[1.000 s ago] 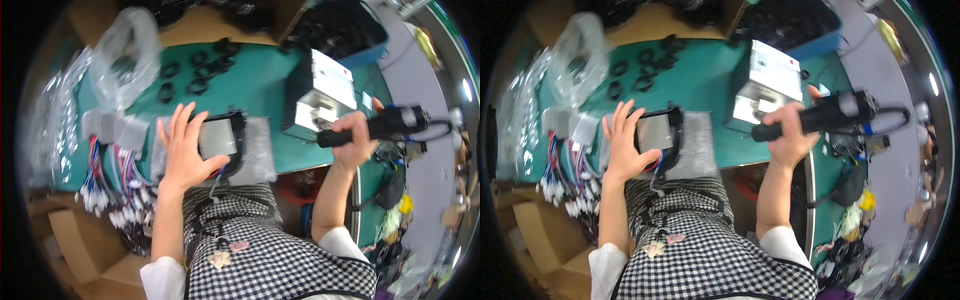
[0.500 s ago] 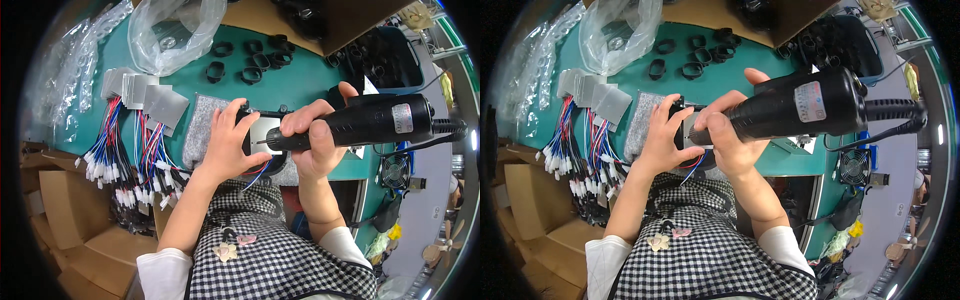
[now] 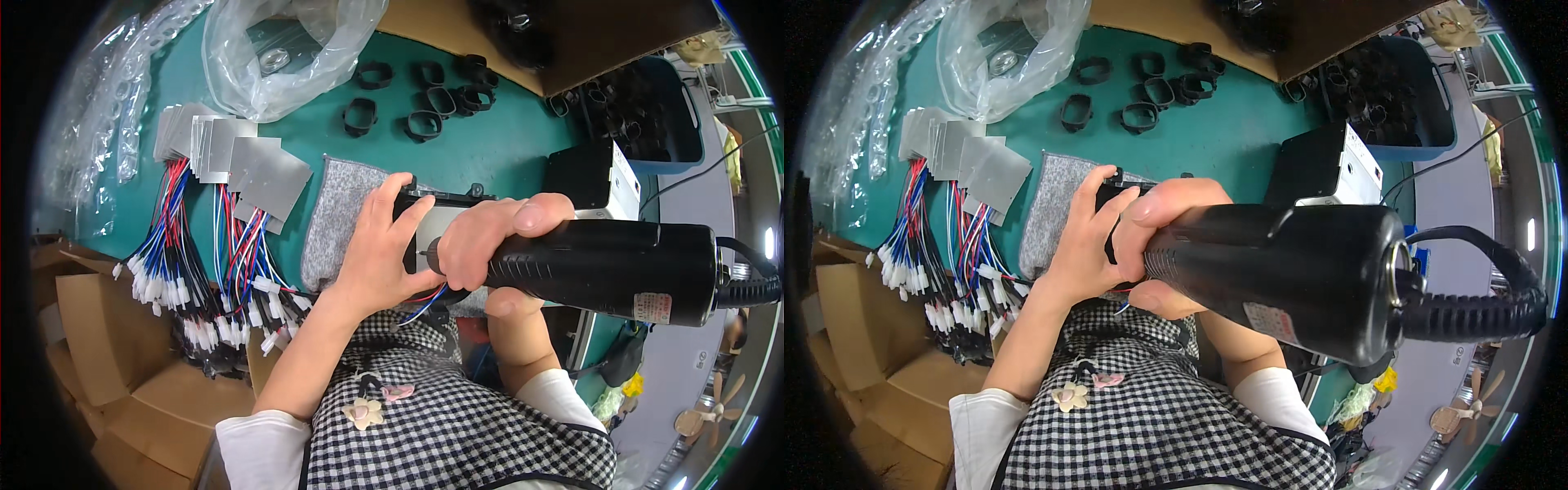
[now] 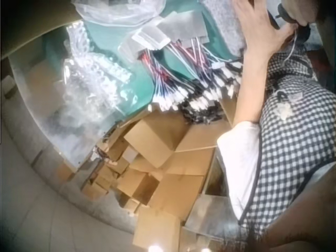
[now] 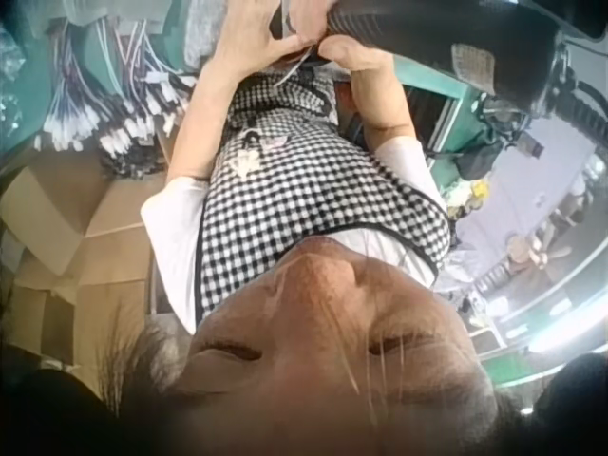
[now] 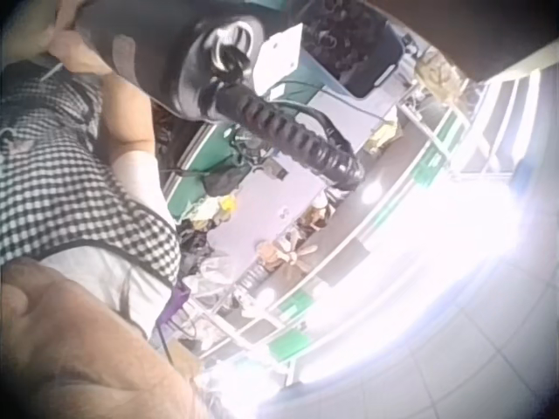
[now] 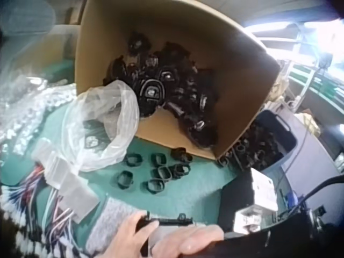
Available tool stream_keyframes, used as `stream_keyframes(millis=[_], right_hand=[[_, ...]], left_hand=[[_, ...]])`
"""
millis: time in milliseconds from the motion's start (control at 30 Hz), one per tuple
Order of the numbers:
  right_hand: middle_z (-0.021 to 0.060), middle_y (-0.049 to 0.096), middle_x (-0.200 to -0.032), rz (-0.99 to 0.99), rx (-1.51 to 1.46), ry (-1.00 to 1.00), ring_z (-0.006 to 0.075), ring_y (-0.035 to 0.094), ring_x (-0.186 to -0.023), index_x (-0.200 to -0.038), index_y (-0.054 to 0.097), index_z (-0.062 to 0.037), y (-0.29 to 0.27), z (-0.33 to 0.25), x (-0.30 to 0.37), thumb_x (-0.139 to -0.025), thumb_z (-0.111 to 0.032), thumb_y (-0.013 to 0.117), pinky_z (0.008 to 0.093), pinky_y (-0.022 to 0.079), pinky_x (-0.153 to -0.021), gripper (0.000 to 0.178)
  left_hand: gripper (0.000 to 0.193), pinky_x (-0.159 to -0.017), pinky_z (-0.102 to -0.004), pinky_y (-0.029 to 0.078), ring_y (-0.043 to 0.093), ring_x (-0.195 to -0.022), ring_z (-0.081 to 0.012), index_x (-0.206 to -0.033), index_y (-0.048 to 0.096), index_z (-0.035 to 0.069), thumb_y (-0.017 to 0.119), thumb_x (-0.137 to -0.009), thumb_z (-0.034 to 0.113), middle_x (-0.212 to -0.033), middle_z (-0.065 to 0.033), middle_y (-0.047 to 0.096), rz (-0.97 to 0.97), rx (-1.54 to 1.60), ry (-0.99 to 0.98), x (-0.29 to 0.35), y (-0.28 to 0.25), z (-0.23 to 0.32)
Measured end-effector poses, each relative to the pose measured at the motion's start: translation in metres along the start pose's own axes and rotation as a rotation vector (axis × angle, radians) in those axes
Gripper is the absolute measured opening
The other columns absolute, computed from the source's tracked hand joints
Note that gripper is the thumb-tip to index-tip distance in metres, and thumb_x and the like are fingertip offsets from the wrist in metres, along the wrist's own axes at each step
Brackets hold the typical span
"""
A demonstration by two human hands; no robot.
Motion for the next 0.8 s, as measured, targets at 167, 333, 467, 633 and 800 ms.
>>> stream_keyframes(millis=[167,333,467,633,800], right_hand=[[0.0055,0.055,-0.068,0.289,0.044,-0.044,0.0187,0.055,-0.054,-0.141,0.022,-0.0119,-0.014,-0.005,0.017,-0.084,-0.026,0.070,0.0339,0.050,-0.055,0.076],[0.0081,0.055,-0.069,0.604,-0.047,0.013,0.0198,0.058,-0.060,-0.140,0.017,-0.0089,-0.035,-0.006,0.036,-0.081,-0.025,0.072,0.0355,0.052,-0.062,0.083],[0.0080,0.055,-0.070,0.629,-0.013,-0.009,0.0194,0.058,-0.061,-0.141,0.016,-0.0089,-0.035,-0.009,0.037,-0.083,-0.025,0.071,0.0357,0.053,-0.062,0.081],[0.0060,0.051,-0.073,0.571,0.175,-0.034,0.0170,0.054,-0.059,-0.145,0.015,-0.0129,-0.029,-0.017,0.038,-0.089,-0.027,0.059,0.0354,0.050,-0.060,0.073],[0.0069,0.051,-0.072,0.609,0.299,-0.041,0.0170,0.054,-0.059,-0.144,0.012,-0.0114,-0.016,-0.024,0.039,-0.088,-0.028,0.059,0.0358,0.050,-0.061,0.075]], left_hand=[[0.079,-0.101,-0.0476,0.036,0.036,-0.125,-0.0421,-0.124,0.050,0.005,0.083,-0.056,0.027,-0.137,-0.0224,0.032,-0.013,-0.012,0.001,-0.001,0.002,-0.001],[0.060,-0.109,-0.0466,0.024,0.026,-0.134,-0.0412,-0.117,0.055,0.007,0.076,-0.061,0.017,-0.144,-0.0216,0.028,0.059,0.246,-0.095,0.006,-0.014,-0.002],[0.037,-0.111,-0.0480,0.017,0.023,-0.136,-0.0418,-0.101,0.061,0.008,0.068,-0.064,0.007,-0.147,-0.0218,0.027,0.088,0.050,-0.100,0.022,-0.014,-0.013],[0.014,-0.107,-0.0484,0.025,0.030,-0.131,-0.0412,-0.077,0.067,0.008,0.074,-0.065,0.007,-0.140,-0.0174,0.041,0.176,0.046,-0.097,0.022,-0.014,-0.007],[0.014,-0.106,-0.0496,0.025,0.035,-0.128,-0.0406,-0.076,0.067,0.009,0.073,-0.064,0.007,-0.138,-0.0160,0.044,0.228,0.033,-0.058,0.021,-0.014,-0.005]])
Point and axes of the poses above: each hand's wrist, its own x-axis away from the middle knuckle, its own y-axis out of the palm, z = x × y, the point moved 9 cm from there along -x, towards the middle knuckle
